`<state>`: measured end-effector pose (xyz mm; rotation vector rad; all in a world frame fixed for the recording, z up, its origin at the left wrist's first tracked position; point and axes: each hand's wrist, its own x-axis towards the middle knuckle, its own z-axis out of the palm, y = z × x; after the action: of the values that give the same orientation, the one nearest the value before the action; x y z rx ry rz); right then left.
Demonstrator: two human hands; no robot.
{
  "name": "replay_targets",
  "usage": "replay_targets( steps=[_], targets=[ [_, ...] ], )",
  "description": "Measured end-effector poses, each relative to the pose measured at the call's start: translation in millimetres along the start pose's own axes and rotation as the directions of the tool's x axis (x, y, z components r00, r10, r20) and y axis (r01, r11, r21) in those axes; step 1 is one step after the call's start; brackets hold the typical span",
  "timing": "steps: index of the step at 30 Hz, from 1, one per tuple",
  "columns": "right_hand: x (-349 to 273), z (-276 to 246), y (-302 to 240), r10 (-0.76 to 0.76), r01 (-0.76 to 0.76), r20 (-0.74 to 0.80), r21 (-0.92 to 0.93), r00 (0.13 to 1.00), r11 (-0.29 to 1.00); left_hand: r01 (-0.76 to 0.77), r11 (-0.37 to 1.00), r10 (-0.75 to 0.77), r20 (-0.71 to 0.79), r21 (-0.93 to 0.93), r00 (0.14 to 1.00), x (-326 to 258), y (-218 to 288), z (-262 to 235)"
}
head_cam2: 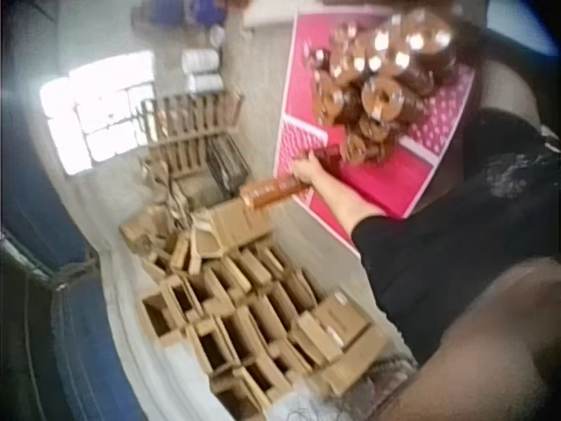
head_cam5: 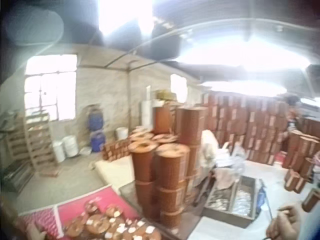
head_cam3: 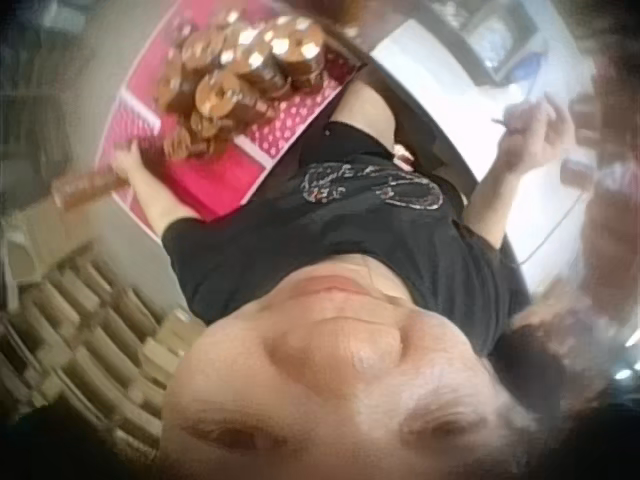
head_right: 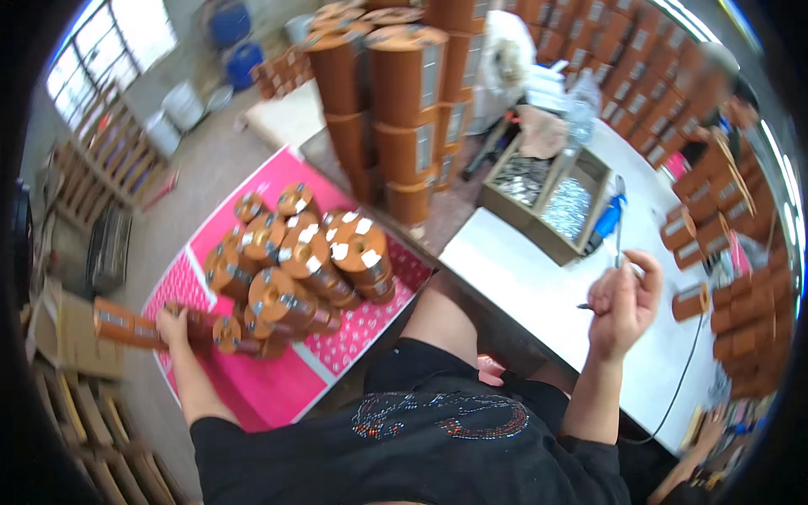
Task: Assembling small cylindrical wooden furniture parts using screws and a tool.
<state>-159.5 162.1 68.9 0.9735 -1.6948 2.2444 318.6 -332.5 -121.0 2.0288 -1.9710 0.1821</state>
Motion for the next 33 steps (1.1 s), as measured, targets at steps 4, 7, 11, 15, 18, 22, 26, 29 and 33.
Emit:
replay_targets(
  steps=[4, 7, 11, 15, 18, 22, 26, 29, 33],
  targets=[
    [-1, -6, -15, -0.015, 0.015, -0.024, 0.007, 1.000, 1.000, -0.093, 0.985, 0.054, -0.252, -0.147, 0.966, 37, 30, -35],
    [-1, -16, -20, -0.001, 0.004, -0.057, 0.053, 0.998, 0.999, -0.398, 0.879, 0.209, -0.539, -0.262, 0.816, 64, 94, -100],
    [-4, -31, -27, -0.017, 0.022, -0.107, 0.053, 0.994, 0.998, -0.785, 0.565, 0.352, -0.786, -0.255, 0.508, 59, 240, -218],
    [-11, -52, -32, -0.063, 0.069, -0.185, 0.021, 0.981, 0.997, -0.802, 0.301, 0.354, -0.720, -0.516, 0.596, 20, 366, -300],
    [-20, -82, -42, -0.093, 0.090, -0.272, -0.023, 0.958, 0.996, -0.805, 0.010, 0.456, -0.714, -0.593, 0.531, 20, 450, -323],
    [-39, -129, -52, -0.051, 0.046, -0.438, -0.020, 0.897, 0.999, -0.909, 0.040, 0.584, -0.729, -0.414, 0.357, 48, 557, -329],
    [-54, -156, -75, -0.087, 0.057, -0.542, -0.072, 0.836, 0.996, -0.908, 0.222, 0.684, -0.607, -0.355, 0.405, 177, 599, -277],
    [-65, -182, -80, -0.093, 0.023, -0.619, -0.120, 0.780, 0.993, -0.807, 0.251, 0.750, -0.419, -0.535, 0.511, 240, 662, -231],
    [-77, -194, -82, -0.104, 0.006, -0.682, -0.145, 0.724, 0.989, -0.607, 0.068, 0.836, -0.287, -0.792, 0.468, 246, 696, -212]
  ],
)
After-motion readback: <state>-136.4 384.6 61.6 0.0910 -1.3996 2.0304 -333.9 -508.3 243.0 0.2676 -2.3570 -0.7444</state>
